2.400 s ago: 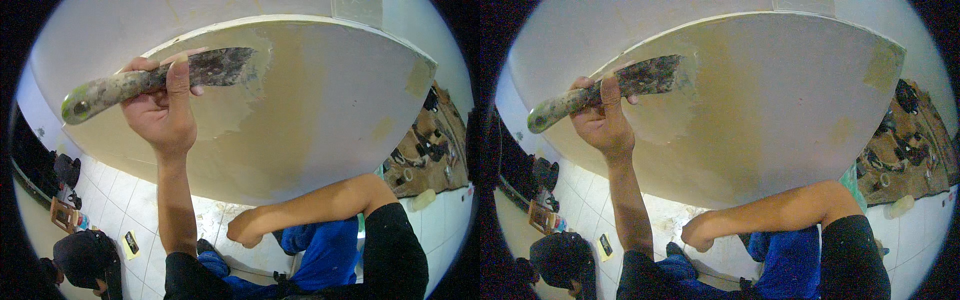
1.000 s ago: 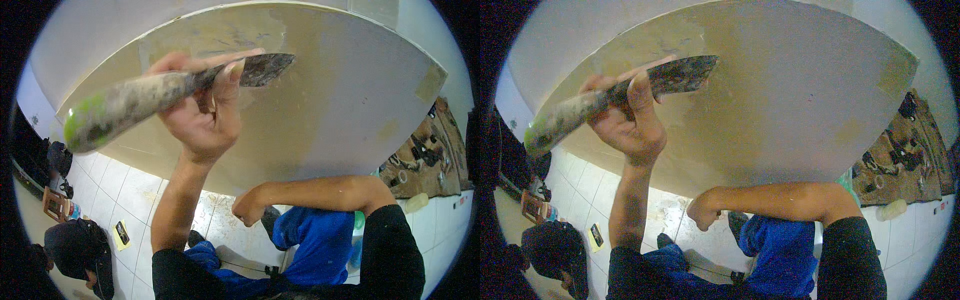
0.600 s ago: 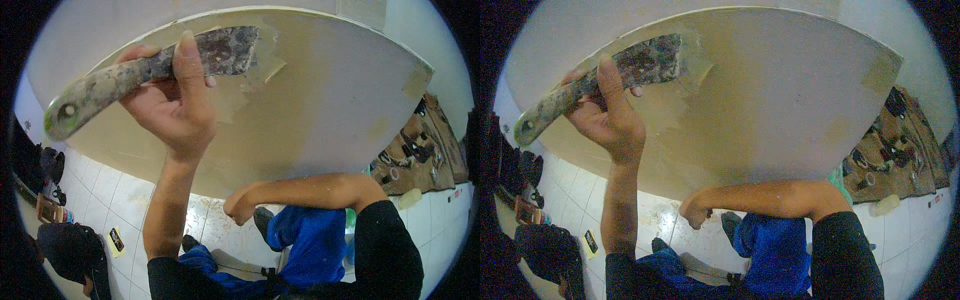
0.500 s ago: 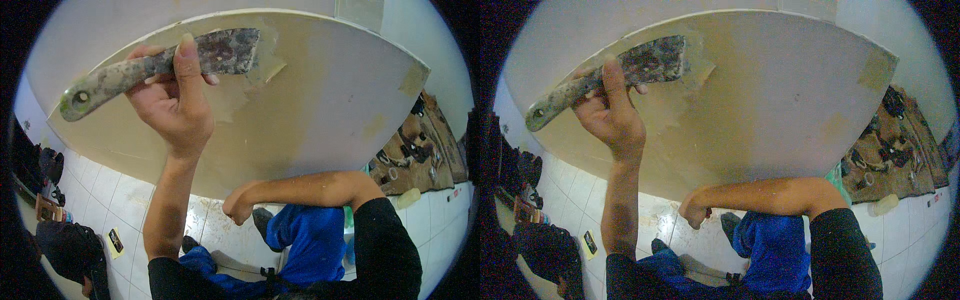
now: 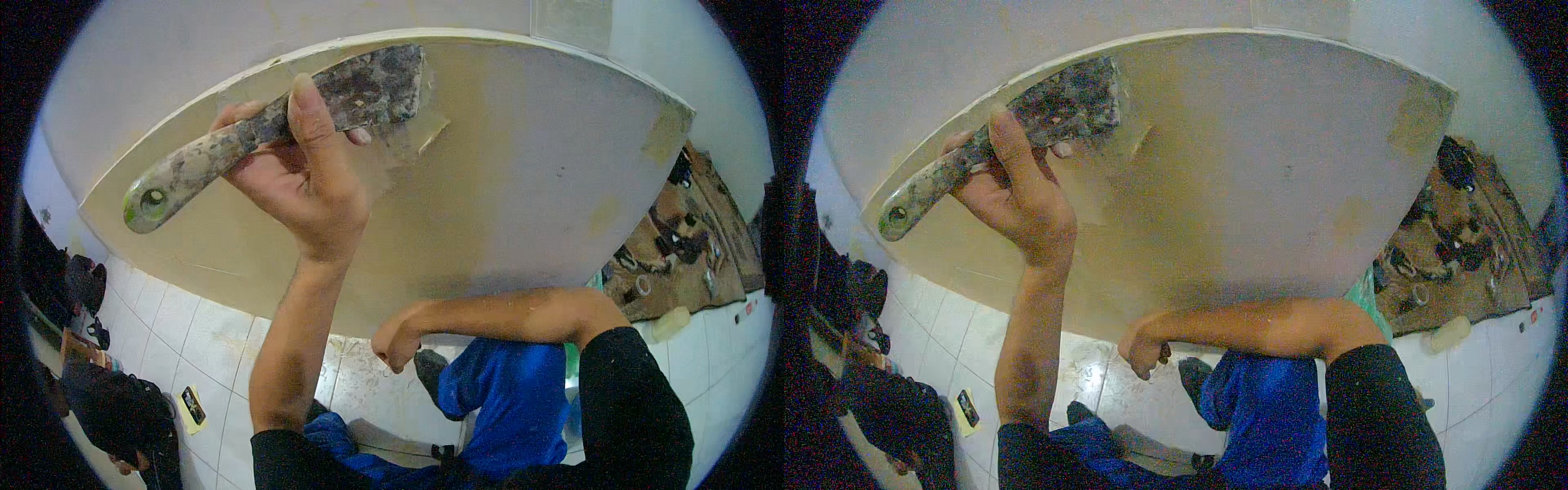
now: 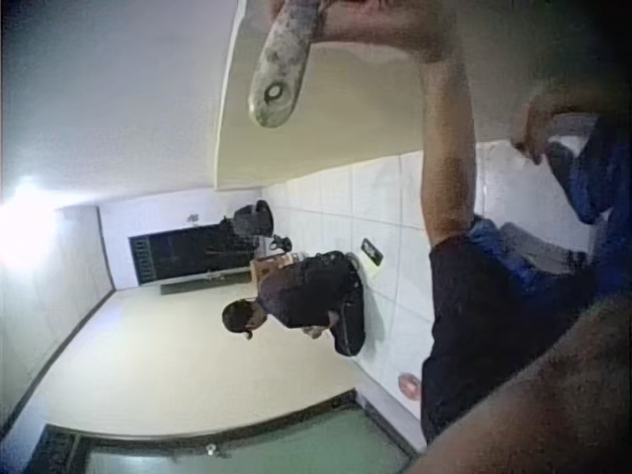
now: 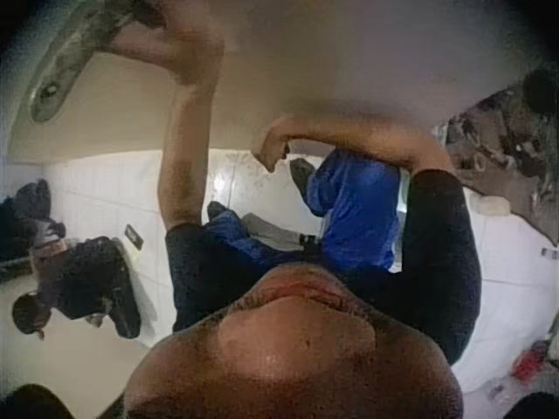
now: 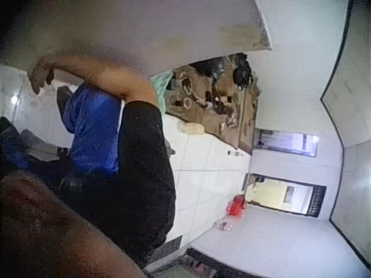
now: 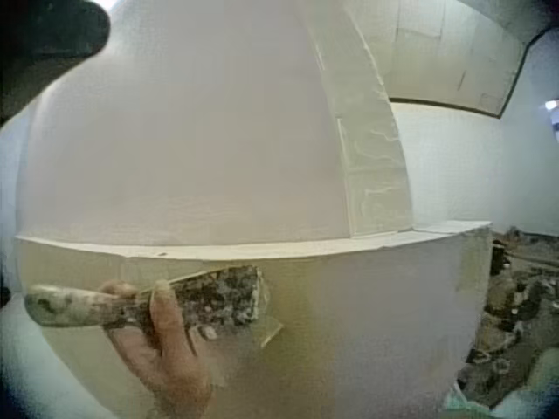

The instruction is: The person applies plaster to a wall using a putty knife, dips a brush into a bucket, and brushes the wall surface.

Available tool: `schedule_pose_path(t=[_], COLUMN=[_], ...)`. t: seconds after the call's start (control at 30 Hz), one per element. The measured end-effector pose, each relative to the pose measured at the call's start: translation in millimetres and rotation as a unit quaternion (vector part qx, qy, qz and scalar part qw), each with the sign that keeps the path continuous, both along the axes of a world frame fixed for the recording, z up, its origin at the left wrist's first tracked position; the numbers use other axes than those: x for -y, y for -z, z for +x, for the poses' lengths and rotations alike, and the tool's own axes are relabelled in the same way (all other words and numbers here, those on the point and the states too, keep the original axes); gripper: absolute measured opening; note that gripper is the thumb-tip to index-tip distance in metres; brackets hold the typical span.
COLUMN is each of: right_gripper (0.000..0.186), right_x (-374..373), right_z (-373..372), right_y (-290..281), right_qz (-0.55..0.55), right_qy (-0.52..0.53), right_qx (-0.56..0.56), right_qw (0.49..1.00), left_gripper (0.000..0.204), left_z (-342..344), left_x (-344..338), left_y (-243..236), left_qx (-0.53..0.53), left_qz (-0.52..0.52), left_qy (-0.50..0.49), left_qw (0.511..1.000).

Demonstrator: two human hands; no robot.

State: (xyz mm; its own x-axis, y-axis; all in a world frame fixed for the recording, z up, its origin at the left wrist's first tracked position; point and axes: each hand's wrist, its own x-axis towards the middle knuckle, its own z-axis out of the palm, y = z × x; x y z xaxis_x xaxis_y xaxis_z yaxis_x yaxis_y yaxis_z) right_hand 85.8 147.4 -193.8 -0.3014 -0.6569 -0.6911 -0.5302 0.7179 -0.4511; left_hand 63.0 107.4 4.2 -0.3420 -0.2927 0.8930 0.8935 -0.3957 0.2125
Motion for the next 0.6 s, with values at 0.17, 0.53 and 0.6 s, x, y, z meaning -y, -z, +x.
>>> schedule_pose_path(t=[0.17, 0.53, 0.6], right_gripper=[0.023, 0.040, 0.040], right_x=[22, 88, 93], right_z=[3, 8, 11], right_y=[-3, 4, 5], right_qz=[0.015, 0.106, 0.119], right_qy=[0.052, 0.012, -0.007], right_qx=[-0.006, -0.006, -0.007], right_qw=[0.999, 0.994, 0.993], left_gripper=[0.040, 0.038, 0.032], left_z=[11, 5, 6], left_x=[-5, 0, 3], left_y=[-7, -5, -10], left_qx=[-0.047, -0.016, 0.011], left_qz=[0.021, -0.047, -0.084], left_qy=[0.055, 0.064, 0.079], left_qw=[0.997, 0.997, 0.993])
